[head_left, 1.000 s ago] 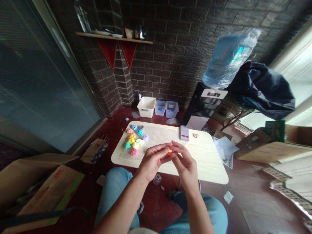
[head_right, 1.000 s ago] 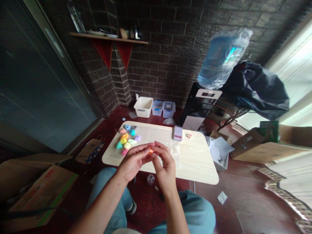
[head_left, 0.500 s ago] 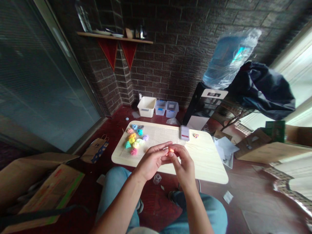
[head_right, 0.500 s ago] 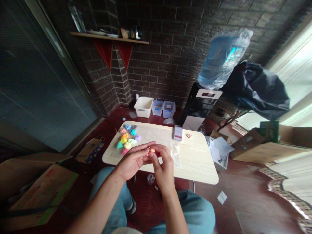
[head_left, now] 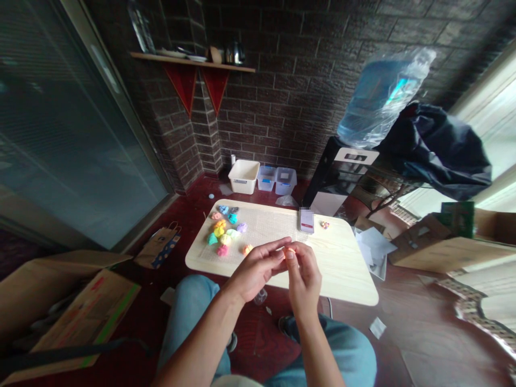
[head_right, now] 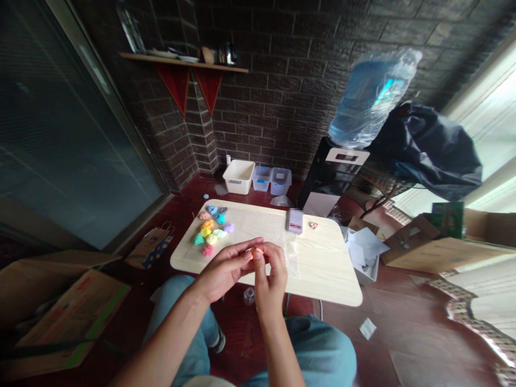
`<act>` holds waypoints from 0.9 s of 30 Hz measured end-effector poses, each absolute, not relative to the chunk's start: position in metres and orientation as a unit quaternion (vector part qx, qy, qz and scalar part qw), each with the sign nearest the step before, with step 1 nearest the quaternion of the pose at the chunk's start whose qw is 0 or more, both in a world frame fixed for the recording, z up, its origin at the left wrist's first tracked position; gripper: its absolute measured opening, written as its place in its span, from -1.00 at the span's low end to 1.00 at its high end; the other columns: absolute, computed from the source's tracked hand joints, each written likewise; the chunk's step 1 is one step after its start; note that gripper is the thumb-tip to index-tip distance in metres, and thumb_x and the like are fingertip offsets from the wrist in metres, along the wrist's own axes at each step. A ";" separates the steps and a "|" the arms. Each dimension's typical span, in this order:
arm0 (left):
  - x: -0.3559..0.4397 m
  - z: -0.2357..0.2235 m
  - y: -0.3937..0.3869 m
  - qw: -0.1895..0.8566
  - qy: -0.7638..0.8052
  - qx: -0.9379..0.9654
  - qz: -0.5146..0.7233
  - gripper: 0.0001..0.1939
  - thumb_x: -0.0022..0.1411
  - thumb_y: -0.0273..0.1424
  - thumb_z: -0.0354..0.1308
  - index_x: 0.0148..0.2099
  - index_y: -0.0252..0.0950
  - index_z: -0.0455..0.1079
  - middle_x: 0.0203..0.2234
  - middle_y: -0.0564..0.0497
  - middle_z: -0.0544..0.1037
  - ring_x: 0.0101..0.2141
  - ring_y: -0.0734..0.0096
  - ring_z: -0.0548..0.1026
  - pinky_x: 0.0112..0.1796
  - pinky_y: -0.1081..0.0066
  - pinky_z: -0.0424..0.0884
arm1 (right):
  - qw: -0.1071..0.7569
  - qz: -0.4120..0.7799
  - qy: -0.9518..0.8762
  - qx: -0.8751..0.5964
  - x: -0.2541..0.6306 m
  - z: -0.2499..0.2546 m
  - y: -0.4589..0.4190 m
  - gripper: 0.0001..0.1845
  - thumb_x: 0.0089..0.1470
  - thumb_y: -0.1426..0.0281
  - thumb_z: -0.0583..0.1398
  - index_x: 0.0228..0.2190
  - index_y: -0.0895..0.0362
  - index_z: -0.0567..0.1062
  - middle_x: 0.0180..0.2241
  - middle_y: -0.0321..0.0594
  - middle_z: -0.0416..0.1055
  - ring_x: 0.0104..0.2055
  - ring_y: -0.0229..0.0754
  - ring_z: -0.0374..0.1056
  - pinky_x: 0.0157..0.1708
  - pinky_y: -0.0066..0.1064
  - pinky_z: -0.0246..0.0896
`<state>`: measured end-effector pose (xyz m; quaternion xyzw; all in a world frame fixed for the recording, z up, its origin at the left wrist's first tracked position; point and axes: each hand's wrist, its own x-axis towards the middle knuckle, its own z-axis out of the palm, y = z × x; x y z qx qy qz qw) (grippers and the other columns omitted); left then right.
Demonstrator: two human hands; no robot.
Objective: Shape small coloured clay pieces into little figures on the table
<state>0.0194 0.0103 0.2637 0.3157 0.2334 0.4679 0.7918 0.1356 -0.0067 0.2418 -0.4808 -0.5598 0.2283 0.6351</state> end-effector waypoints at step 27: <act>0.035 0.255 0.016 0.658 0.323 0.363 0.575 -0.84 0.13 -0.33 0.26 -0.36 -0.35 0.50 -0.47 0.03 0.53 -0.38 0.51 0.45 -0.26 0.49 0.39 | 0.570 0.202 -0.625 -0.493 0.153 0.254 -0.011 -0.74 0.17 0.36 0.18 -0.11 -0.06 0.55 0.02 -0.15 0.35 0.06 -0.05 0.28 -0.03 -0.15 0.27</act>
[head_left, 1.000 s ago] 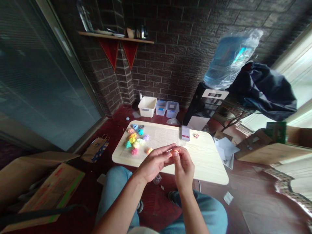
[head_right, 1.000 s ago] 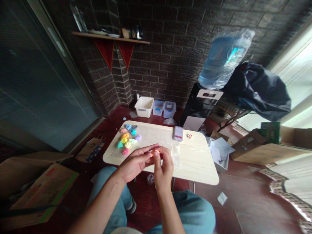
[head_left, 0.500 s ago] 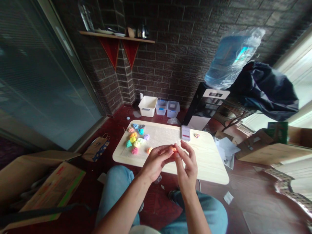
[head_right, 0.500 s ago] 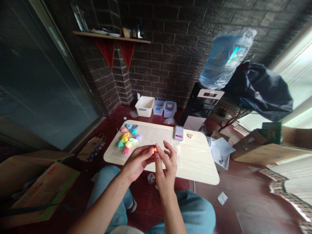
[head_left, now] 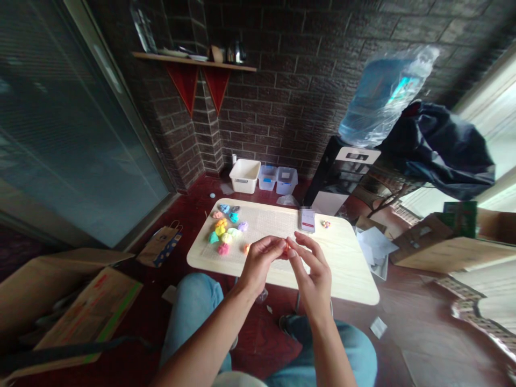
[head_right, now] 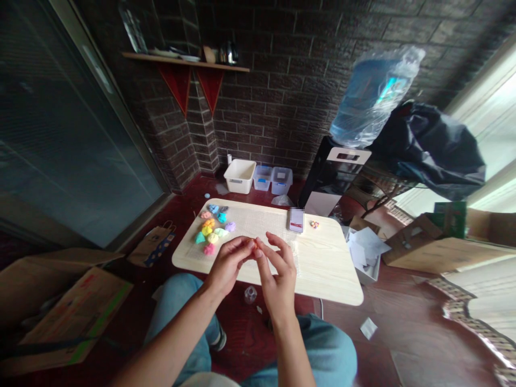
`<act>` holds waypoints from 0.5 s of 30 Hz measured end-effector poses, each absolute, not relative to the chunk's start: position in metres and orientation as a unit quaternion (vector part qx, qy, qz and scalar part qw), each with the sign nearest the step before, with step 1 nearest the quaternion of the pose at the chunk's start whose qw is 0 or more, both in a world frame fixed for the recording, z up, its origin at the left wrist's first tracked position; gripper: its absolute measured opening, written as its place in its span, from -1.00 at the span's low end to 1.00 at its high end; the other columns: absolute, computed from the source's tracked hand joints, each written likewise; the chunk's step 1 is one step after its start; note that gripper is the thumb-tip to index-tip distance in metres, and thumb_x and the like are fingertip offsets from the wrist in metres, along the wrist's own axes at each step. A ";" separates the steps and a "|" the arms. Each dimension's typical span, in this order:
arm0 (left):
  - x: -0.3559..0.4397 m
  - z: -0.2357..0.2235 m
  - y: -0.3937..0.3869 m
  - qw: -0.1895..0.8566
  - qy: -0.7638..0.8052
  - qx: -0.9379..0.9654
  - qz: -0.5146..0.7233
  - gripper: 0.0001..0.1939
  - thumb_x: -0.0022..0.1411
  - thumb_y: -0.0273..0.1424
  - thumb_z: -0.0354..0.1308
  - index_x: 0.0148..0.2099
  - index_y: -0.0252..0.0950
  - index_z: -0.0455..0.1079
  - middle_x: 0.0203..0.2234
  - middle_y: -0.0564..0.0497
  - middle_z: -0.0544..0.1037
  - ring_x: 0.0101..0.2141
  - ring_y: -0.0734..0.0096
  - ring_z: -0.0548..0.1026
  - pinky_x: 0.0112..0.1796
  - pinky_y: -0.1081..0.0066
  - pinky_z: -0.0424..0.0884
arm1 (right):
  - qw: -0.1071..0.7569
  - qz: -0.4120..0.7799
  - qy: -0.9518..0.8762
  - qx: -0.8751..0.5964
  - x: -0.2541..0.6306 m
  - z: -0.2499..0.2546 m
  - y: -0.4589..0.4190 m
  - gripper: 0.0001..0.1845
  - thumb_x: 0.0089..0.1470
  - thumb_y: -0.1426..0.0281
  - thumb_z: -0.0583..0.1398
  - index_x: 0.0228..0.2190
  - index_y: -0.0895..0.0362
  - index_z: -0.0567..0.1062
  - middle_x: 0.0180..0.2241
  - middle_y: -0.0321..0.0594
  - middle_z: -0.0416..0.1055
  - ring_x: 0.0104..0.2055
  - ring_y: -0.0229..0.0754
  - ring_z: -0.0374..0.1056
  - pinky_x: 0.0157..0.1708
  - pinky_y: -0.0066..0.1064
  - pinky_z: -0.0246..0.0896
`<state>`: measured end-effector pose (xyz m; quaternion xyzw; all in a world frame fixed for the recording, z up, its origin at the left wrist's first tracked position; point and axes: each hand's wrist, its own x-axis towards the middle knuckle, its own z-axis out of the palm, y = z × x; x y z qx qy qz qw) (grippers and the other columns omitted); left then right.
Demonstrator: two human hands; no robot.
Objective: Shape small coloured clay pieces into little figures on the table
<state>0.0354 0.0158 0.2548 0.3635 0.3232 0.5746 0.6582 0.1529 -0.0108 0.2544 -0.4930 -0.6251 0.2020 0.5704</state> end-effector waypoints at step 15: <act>0.001 0.239 0.039 0.688 0.344 0.340 0.542 -0.70 0.10 -0.28 0.28 -0.12 -0.31 0.50 -0.42 0.02 0.48 -0.40 0.55 0.44 -0.32 0.51 0.37 | 0.544 0.415 -0.518 -0.512 0.159 0.225 0.014 -0.64 0.08 0.13 0.21 -0.16 0.06 0.56 -0.07 -0.12 0.50 -0.09 -0.07 0.41 -0.12 -0.24 0.27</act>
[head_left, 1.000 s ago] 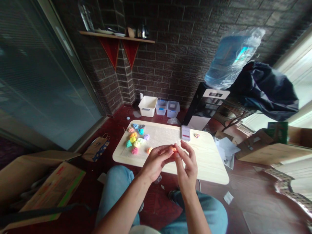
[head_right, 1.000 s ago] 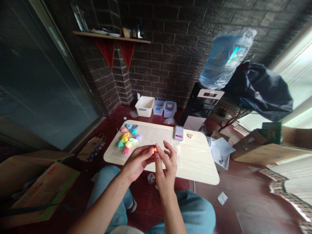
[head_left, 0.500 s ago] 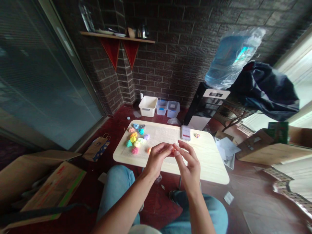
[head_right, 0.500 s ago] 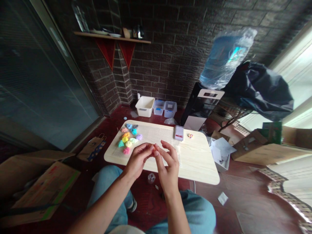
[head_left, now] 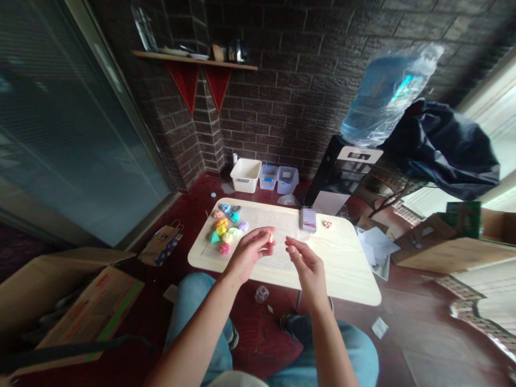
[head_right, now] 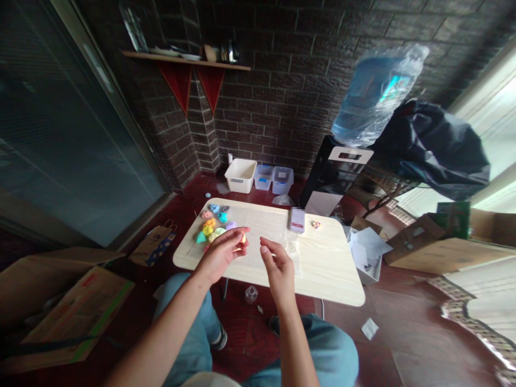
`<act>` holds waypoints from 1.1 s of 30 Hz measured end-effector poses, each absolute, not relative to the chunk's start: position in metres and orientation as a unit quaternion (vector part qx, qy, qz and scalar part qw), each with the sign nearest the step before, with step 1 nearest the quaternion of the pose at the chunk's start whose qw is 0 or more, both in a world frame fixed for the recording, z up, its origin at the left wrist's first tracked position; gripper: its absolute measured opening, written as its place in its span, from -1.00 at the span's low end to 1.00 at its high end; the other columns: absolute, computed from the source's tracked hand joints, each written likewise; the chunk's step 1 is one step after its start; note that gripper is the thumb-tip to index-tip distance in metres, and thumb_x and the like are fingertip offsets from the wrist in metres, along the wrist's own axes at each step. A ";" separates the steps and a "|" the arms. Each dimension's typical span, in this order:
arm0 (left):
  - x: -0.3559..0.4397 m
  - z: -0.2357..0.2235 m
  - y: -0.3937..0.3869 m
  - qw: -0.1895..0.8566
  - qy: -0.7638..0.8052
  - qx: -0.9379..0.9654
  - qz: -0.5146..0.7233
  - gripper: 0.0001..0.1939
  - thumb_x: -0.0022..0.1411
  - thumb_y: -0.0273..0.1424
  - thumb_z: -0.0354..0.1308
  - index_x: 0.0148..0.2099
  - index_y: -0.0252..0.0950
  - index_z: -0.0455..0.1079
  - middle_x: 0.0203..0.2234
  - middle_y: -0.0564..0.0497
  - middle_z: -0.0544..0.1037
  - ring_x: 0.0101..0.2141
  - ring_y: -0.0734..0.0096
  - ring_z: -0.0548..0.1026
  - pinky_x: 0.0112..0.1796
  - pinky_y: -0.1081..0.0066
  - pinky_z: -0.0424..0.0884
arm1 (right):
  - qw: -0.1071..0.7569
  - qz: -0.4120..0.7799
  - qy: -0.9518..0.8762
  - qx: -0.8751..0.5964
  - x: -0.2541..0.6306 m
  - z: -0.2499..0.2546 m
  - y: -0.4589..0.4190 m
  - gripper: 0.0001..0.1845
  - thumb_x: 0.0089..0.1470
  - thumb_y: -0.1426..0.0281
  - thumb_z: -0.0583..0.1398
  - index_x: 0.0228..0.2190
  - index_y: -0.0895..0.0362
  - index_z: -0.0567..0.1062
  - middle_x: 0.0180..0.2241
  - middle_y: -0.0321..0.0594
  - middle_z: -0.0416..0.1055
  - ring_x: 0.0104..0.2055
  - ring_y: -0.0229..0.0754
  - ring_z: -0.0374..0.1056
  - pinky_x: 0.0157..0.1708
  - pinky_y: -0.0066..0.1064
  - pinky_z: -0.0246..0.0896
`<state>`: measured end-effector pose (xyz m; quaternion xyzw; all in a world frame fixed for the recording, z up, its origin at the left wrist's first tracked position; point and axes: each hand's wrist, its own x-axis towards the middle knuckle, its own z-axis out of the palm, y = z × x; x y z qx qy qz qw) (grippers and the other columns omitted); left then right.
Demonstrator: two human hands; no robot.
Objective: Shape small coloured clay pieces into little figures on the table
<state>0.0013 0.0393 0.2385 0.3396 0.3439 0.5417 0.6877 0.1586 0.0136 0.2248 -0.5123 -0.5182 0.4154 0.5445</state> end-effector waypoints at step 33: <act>-0.064 0.211 0.049 0.605 0.414 0.315 0.603 -0.81 0.06 -0.32 0.30 -0.40 -0.36 0.48 -0.51 0.06 0.45 -0.49 0.61 0.36 -0.40 0.55 0.29 | 0.109 0.328 -0.640 -0.686 0.065 0.042 0.124 -0.66 0.20 0.27 0.17 -0.02 0.14 0.39 -0.01 -0.12 0.36 -0.07 -0.11 0.38 -0.10 -0.15 0.35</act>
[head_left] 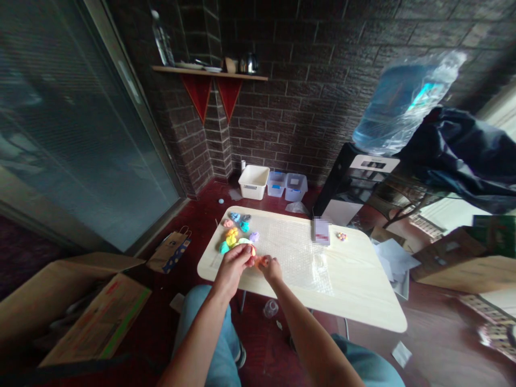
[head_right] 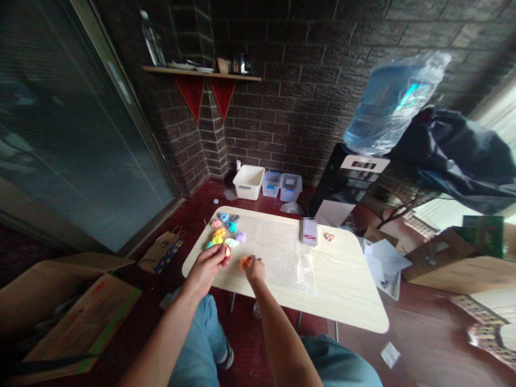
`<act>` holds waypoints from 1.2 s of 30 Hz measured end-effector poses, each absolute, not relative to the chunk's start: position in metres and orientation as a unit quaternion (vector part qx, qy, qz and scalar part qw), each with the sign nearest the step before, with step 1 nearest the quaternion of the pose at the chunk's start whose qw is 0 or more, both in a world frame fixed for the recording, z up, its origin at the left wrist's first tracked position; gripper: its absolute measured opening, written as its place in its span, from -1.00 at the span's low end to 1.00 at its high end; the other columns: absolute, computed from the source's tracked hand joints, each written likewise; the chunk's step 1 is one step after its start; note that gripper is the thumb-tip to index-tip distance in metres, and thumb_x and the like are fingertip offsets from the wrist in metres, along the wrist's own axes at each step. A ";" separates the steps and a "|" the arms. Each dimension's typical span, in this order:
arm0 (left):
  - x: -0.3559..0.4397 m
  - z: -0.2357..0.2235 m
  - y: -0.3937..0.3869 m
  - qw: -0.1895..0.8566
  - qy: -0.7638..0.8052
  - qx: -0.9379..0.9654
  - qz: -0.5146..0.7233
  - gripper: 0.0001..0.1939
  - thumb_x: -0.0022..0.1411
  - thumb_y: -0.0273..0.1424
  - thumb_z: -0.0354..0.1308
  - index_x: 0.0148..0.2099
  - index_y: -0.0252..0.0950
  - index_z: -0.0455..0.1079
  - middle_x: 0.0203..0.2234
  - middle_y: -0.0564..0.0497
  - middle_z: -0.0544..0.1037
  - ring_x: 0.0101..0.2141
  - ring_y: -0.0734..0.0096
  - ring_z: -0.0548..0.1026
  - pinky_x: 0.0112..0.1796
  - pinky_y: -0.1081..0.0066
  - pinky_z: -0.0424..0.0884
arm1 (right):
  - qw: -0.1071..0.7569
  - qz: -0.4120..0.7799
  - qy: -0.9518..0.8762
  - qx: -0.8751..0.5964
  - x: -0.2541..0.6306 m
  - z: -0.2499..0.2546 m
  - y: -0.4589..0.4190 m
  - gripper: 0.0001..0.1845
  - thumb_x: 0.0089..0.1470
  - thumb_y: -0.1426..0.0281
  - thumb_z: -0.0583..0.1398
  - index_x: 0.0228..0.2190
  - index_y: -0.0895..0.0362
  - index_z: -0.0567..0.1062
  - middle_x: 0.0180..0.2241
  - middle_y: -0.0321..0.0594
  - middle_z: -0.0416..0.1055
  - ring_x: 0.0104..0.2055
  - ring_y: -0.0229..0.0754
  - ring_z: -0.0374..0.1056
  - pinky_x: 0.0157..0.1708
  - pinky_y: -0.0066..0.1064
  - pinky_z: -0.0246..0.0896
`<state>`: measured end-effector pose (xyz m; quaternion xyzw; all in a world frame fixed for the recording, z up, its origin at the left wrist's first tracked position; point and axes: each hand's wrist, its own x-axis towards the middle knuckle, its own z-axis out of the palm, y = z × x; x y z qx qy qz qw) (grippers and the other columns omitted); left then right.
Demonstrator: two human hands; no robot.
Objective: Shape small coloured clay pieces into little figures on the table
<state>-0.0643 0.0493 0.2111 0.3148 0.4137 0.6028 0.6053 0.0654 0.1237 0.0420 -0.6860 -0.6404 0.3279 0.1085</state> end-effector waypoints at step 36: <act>-0.054 0.221 0.046 0.683 0.399 0.323 0.521 -0.78 -0.02 -0.33 0.38 -0.33 -0.39 0.58 -0.54 -0.02 0.55 -0.53 0.60 0.41 -0.43 0.54 0.31 | 0.491 0.561 -0.560 -0.360 0.092 0.217 0.059 -0.69 0.05 0.16 0.24 -0.21 0.05 0.60 -0.34 -0.25 0.49 -0.37 -0.24 0.34 -0.36 -0.39 0.29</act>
